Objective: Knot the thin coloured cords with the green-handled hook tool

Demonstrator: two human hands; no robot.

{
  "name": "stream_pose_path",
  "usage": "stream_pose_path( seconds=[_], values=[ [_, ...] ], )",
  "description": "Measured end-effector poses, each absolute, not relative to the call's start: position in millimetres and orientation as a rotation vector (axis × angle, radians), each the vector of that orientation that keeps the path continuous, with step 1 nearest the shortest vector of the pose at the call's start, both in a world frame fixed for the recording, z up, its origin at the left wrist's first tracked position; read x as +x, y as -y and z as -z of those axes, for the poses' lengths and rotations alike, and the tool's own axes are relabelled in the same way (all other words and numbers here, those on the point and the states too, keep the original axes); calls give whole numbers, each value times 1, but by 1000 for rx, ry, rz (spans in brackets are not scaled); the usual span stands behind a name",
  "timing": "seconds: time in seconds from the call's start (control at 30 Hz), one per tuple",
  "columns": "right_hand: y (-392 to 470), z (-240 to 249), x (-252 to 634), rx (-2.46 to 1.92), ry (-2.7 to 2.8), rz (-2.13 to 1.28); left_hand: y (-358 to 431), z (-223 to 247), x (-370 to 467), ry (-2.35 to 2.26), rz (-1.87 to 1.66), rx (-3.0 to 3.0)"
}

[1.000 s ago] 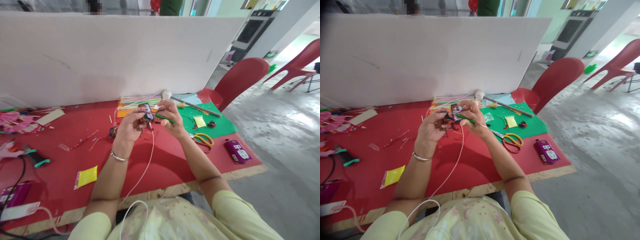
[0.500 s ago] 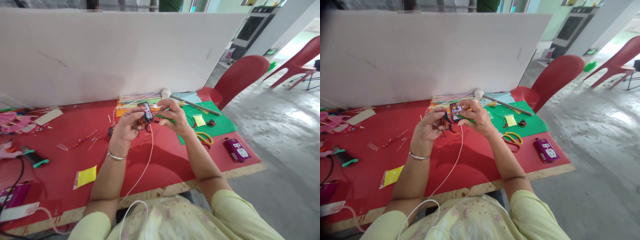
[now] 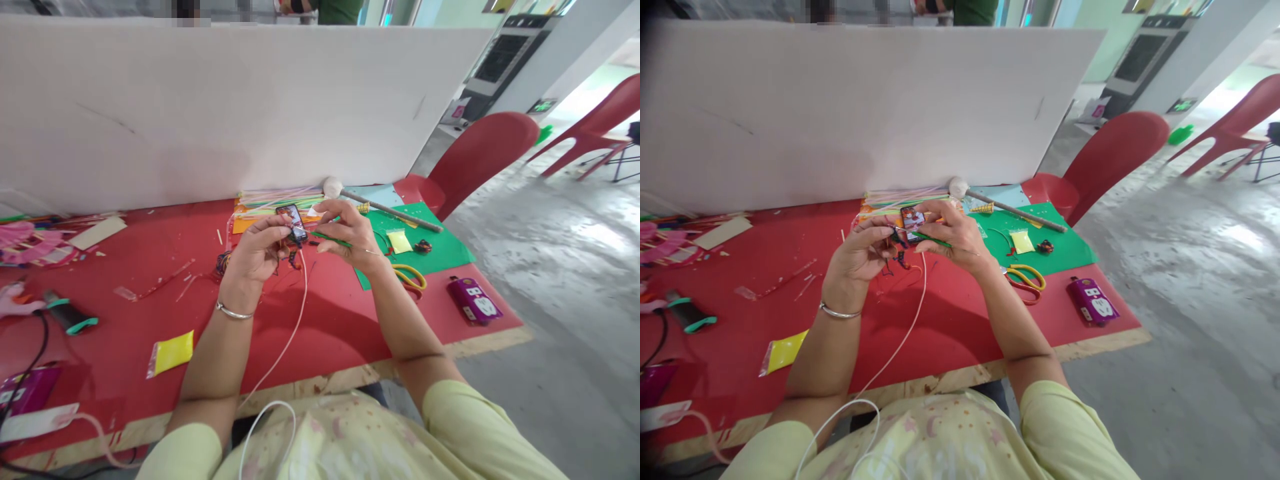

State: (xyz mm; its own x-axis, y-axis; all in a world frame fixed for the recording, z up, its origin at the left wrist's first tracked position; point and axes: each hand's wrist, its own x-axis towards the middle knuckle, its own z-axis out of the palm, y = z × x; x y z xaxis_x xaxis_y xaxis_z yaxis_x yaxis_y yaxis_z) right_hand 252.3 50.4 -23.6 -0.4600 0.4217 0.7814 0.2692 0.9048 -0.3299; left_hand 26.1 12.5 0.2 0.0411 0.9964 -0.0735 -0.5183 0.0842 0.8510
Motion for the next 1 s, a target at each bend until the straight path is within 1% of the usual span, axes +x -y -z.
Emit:
stream_pose_path(
  seconds=[0.47, 0.6, 0.67, 0.77, 0.87, 1.0],
  values=[
    [-36, 5, 259, -505, 2191, 145, -16, -2, 14, -877, -1260, 828],
    [-32, 0, 260, -490, 2216, 159, -16, -2, 11, -881, -1245, 854],
    [-33, 1, 260, -451, 2212, 86, -16, -1, 10, -882, -1239, 859],
    [-36, 2, 261, -365, 2183, -148, -17, 1, 7, -868, -1206, 863],
    [-37, 0, 263, -329, 2158, -399, -18, 3, 6, -854, -1108, 889],
    [-36, -4, 267, -308, 2124, -640, -20, 6, 6, -829, -973, 952]
  ],
)
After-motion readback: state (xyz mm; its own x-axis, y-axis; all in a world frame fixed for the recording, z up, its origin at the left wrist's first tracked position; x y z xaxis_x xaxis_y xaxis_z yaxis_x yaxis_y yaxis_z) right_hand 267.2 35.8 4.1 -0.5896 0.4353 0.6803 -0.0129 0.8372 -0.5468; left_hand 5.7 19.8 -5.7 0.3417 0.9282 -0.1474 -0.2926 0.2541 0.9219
